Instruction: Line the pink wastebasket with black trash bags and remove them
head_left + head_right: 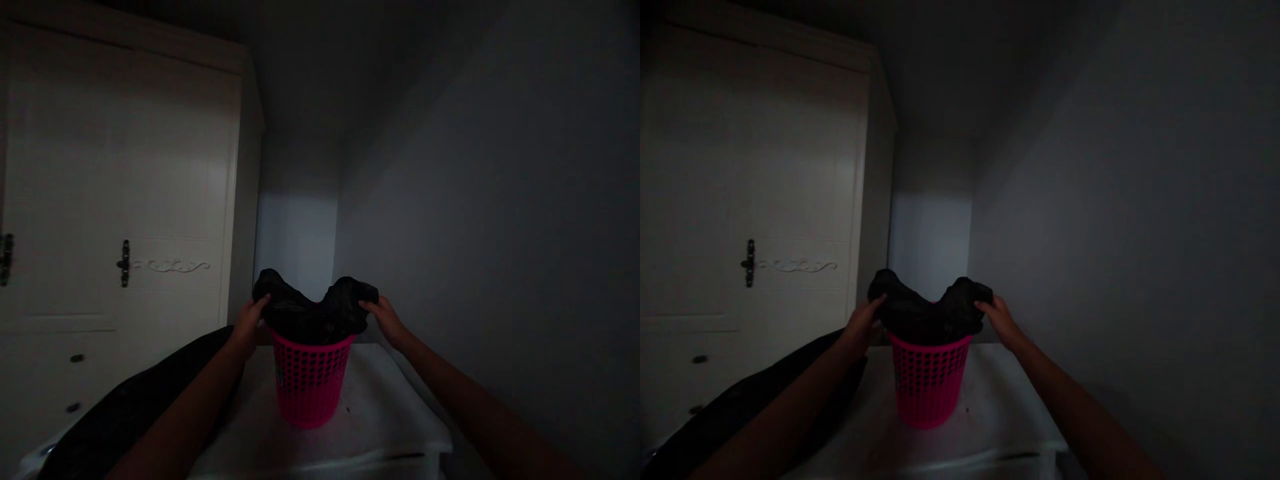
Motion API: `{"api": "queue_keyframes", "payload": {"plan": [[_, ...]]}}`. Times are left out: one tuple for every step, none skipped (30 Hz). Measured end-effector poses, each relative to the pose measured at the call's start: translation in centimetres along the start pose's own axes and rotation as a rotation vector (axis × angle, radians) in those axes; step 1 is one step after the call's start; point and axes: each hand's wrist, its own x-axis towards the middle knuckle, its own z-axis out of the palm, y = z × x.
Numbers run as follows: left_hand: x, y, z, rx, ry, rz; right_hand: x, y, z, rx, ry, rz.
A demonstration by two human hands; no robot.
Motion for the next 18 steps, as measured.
{"api": "queue_keyframes", "payload": {"plan": [[-0.6, 0.6, -0.3, -0.078, -0.004, -0.012, -0.7, -1.1, -0.1, -0.09, -0.08, -0.055], [-1.1, 1.2, -0.7, -0.144, 0.002, -0.004, -1.6, -2.2, -0.3, -0.211, -0.182, -0.128], [-1.7, 1.8, -1.2, -0.185, 0.017, 0.023, -2.4, -3.3, -0.5, -0.345, -0.292, -0.209], [-2.2, 2.3, -1.8, -0.21, 0.038, 0.054, -3.2, -4.2, -0.8, -0.472, -0.397, -0.29], [-2.7, 2.8, -2.6, -0.231, 0.056, 0.066, -3.9, -5.0, -1.3, -0.576, -0.485, -0.363], [-3.0, 3.2, -3.4, -0.259, 0.065, 0.047, -4.5, -5.5, -1.8, -0.651, -0.553, -0.422], [-3.3, 3.4, -4.2, -0.299, 0.065, 0.0, -4.9, -5.7, -2.4, -0.696, -0.606, -0.467], [-3.6, 3.5, -4.9, -0.347, 0.06, -0.073, -5.3, -5.7, -3.1, -0.723, -0.644, -0.502], [-3.8, 3.4, -5.6, -0.391, 0.051, -0.163, -5.6, -5.3, -3.7, -0.74, -0.662, -0.528], [-3.9, 3.2, -6.1, -0.419, 0.038, -0.258, -5.9, -4.7, -4.4, -0.755, -0.667, -0.543], [-4.1, 2.8, -6.5, -0.428, 0.022, -0.34, -6.2, -3.9, -4.9, -0.77, -0.657, -0.541], [-4.3, 2.3, -6.8, -0.412, 0.002, -0.4, -6.4, -2.9, -5.4, -0.782, -0.631, -0.523], [-4.4, 1.8, -6.9, -0.379, -0.016, -0.44, -6.6, -1.8, -5.8, -0.788, -0.581, -0.484], [-4.6, 1.2, -6.9, -0.337, -0.029, -0.454, -6.8, -0.6, -6.1, -0.782, -0.51, -0.425], [-4.6, 0.5, -6.7, -0.296, -0.037, -0.438, -6.8, 0.6, -6.2, -0.761, -0.428, -0.354], [-4.6, -0.3, -6.5, -0.257, -0.04, -0.403, -6.7, 1.9, -6.1, -0.729, -0.348, -0.276], [-4.4, -1.0, -6.1, -0.224, -0.041, -0.353, -6.5, 3.2, -5.9, -0.693, -0.278, -0.198], [-4.0, -1.8, -5.7, -0.203, -0.039, -0.294, -6.1, 4.4, -5.5, -0.658, -0.229, -0.126]]}}
